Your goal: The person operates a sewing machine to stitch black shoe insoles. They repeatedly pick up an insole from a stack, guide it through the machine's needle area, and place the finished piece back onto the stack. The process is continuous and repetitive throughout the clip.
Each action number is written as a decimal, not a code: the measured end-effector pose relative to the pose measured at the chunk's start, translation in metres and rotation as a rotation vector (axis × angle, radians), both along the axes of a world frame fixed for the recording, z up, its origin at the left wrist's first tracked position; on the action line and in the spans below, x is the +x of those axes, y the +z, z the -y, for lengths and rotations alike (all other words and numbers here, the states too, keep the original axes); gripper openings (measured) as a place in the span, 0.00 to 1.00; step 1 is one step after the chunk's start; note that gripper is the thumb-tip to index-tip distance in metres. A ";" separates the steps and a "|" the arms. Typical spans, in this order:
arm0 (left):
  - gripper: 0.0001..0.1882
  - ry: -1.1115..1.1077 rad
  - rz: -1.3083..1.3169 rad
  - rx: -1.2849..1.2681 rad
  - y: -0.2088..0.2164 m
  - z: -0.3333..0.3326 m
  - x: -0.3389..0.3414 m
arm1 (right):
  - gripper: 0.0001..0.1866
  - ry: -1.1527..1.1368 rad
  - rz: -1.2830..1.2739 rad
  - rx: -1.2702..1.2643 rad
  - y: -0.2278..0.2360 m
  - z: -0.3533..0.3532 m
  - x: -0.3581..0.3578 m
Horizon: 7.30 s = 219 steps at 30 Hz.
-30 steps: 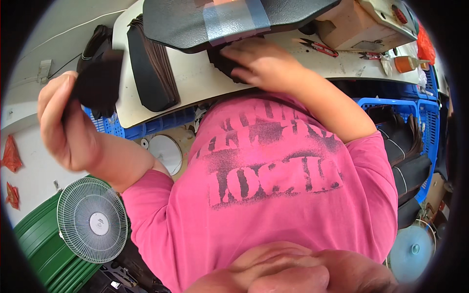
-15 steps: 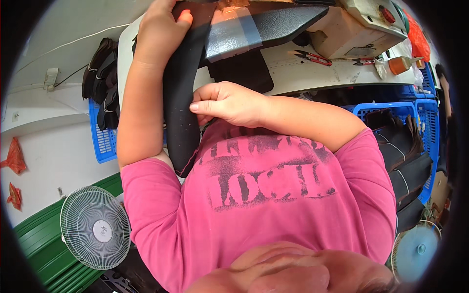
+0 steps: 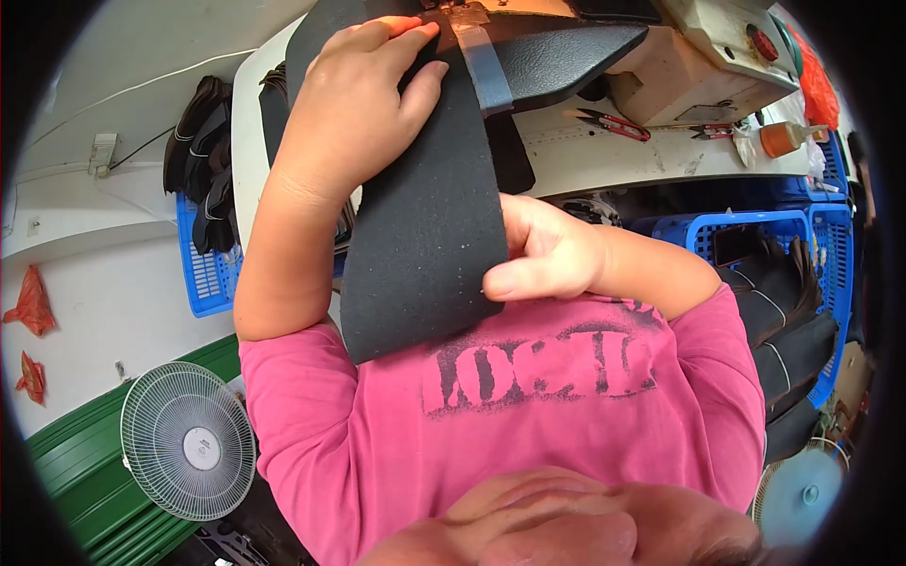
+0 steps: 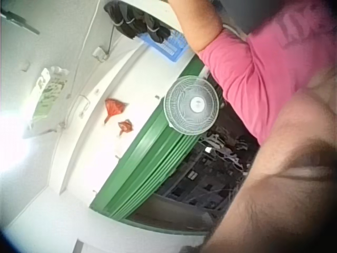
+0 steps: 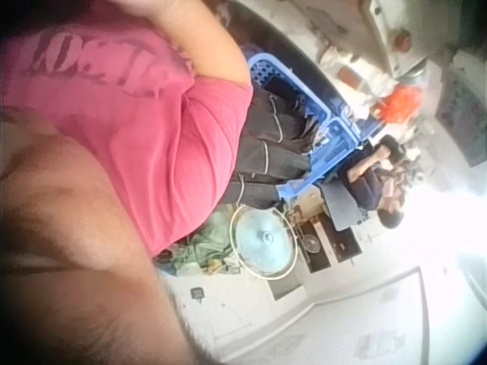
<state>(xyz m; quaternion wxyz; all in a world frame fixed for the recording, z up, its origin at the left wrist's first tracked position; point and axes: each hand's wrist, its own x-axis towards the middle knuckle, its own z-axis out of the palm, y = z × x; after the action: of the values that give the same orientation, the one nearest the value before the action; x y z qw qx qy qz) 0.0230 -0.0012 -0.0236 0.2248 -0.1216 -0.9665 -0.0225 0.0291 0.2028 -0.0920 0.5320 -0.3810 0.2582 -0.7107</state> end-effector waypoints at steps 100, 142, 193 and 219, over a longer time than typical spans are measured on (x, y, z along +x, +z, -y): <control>0.18 0.006 0.379 0.421 -0.005 0.160 -0.125 | 0.16 -0.370 0.091 0.226 -0.038 0.002 -0.040; 0.29 0.609 -0.053 1.625 -0.177 0.335 0.003 | 0.37 -0.019 -0.140 0.748 -0.064 0.236 0.035; 0.16 -0.242 0.520 0.176 -0.088 0.004 0.032 | 0.09 -0.428 -1.753 0.315 -0.050 0.007 -0.092; 0.14 0.306 -0.358 1.844 -0.129 0.076 0.038 | 0.15 -0.998 -1.563 0.231 -0.104 0.022 -0.073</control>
<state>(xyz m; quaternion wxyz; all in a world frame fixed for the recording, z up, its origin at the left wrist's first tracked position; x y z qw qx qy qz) 0.0610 -0.0771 -0.1526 0.3772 0.2300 -0.5247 -0.7276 -0.0436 0.1807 -0.1959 -0.1249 -0.5407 0.7455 -0.3692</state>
